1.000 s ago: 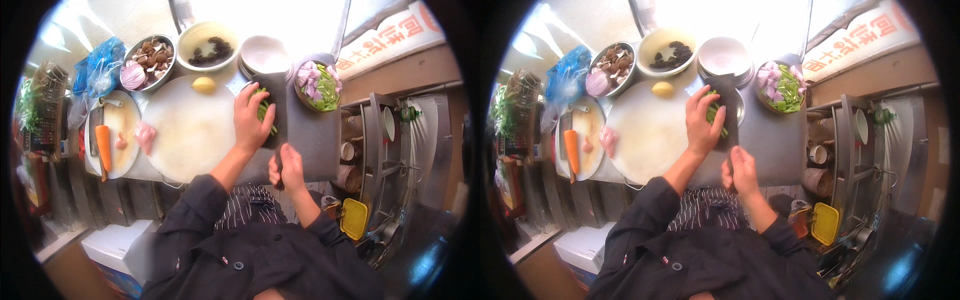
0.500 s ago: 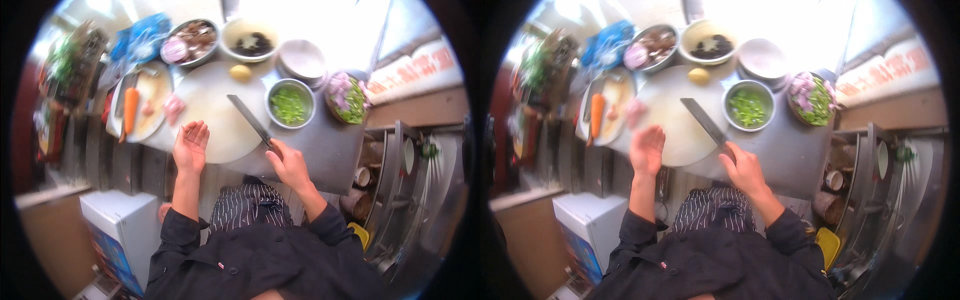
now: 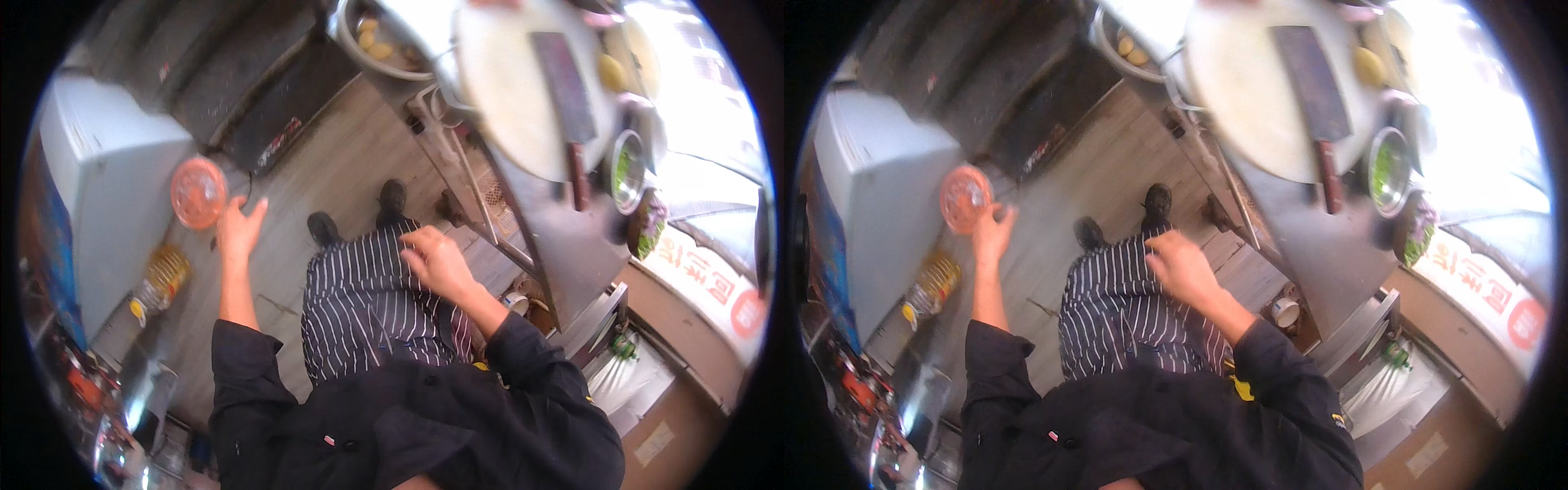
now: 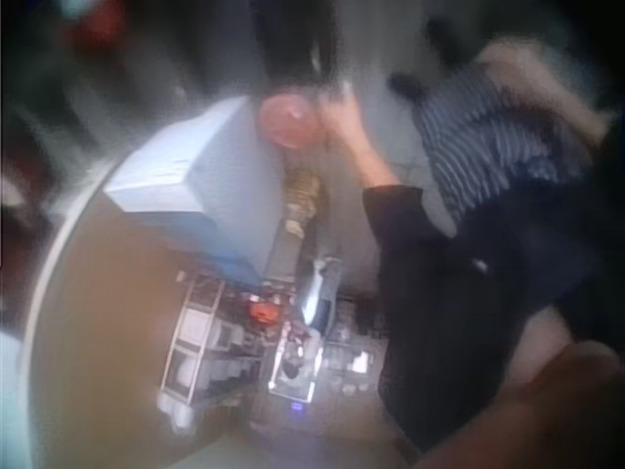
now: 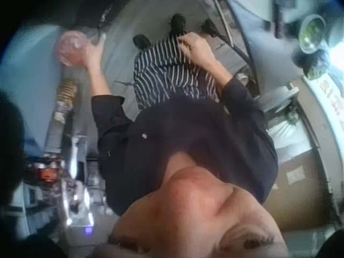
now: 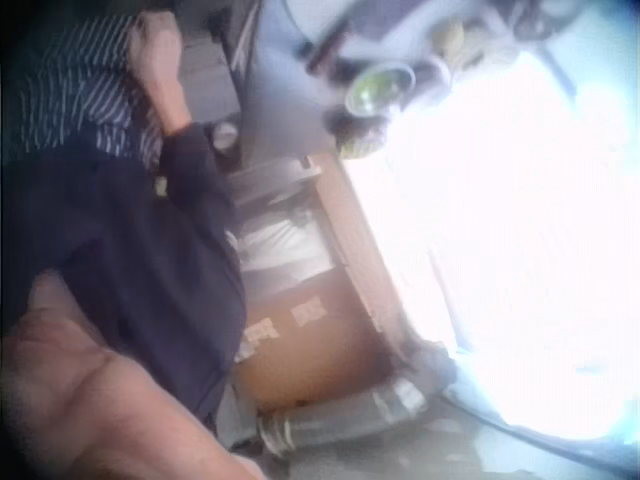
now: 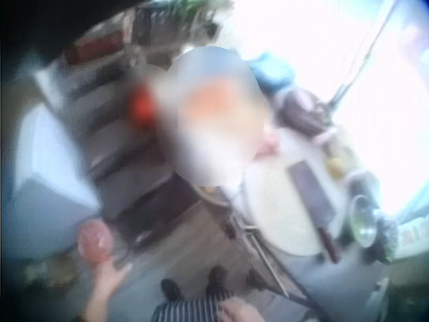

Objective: The person handles a receipt, scoops rice into a bowl, stir-fries vegetables in a wok, and chops green onions, a green pepper, and meat on a cutting board. The person hands a prepared bowl to a coworker and continues chopping.

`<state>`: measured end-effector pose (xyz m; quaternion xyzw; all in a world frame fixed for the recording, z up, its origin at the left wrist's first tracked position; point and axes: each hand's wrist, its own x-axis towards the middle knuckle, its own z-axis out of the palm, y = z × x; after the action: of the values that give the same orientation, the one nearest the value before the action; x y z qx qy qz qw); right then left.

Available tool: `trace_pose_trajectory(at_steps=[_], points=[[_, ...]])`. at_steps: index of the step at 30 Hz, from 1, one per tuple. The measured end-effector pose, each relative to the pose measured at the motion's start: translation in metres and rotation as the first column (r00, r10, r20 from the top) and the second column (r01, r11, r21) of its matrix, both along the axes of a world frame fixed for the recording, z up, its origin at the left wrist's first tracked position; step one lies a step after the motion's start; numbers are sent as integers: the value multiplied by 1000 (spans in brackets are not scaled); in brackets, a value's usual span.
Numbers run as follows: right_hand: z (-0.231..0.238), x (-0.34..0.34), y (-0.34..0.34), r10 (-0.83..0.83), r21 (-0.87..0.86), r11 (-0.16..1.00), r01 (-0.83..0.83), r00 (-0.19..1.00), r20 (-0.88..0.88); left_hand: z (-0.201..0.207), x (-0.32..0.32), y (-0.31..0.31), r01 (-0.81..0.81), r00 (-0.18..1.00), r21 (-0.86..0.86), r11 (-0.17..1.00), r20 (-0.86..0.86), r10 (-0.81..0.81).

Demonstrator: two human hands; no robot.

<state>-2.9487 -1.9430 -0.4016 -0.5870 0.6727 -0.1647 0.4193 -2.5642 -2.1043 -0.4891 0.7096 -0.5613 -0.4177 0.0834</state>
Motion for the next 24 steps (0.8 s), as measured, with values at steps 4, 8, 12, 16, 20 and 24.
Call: trace_pose_trajectory(at_steps=[4,8,12,16,20,24], points=[[-142,-55,6,-267,52,959,278,951,-155,-109,86,113,-190,980,114,975,-45,196],[-258,-186,-23,-721,79,673,736,676,-152,-186,117,201,-282,956,97,955,108,272],[-346,-291,-81,-916,99,399,912,400,9,-239,100,225,-461,887,185,868,88,453],[-393,-335,-153,-928,142,327,934,288,237,-257,74,219,-366,930,158,917,57,362],[-401,-341,-189,-979,208,121,971,81,188,-251,59,213,-317,948,222,922,76,308],[-386,-338,-188,-960,354,127,927,25,279,-236,44,216,-372,925,317,872,55,375]])
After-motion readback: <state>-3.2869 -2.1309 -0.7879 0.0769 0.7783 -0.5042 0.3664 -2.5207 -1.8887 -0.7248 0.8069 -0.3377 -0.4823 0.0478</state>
